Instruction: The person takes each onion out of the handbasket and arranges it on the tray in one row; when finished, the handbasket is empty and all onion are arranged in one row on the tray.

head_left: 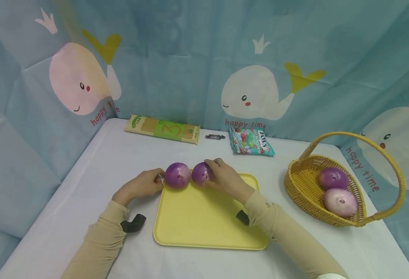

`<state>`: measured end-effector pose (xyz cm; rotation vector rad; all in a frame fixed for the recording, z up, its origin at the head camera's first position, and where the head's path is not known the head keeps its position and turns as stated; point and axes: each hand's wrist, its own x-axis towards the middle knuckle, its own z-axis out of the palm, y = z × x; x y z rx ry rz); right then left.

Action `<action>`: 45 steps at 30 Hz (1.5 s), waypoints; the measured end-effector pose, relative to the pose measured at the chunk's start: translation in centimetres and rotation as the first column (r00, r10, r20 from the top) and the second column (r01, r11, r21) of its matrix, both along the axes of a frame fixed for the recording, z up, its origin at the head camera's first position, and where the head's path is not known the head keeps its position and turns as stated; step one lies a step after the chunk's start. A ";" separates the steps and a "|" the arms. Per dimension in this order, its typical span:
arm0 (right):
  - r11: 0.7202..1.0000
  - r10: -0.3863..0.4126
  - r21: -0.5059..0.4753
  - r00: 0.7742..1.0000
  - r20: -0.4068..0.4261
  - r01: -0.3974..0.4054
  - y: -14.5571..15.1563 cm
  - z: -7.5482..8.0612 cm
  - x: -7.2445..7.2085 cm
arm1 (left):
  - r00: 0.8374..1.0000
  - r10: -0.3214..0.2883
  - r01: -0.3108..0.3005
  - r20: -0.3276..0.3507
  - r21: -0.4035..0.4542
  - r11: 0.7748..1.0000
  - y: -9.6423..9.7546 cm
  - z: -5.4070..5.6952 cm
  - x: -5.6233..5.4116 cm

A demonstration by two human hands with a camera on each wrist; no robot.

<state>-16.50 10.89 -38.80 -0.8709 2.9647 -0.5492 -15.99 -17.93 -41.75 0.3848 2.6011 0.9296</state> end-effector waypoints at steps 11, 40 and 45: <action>1.000 0.012 0.003 1.000 -0.021 -0.012 -0.2 0.0 0.2 | 0.999 -0.025 0.026 -0.029 0.007 1.000 0.2 0.1 0.0; 0.845 -0.510 0.182 0.860 -0.006 0.502 22.7 6.8 3.8 | 1.000 -0.008 0.008 -0.015 -0.026 1.000 0.1 0.7 -0.5; 0.749 -0.620 0.327 0.784 0.037 0.576 27.5 6.0 5.5 | 1.000 -0.009 0.009 -0.011 -0.020 1.000 0.2 0.8 -0.5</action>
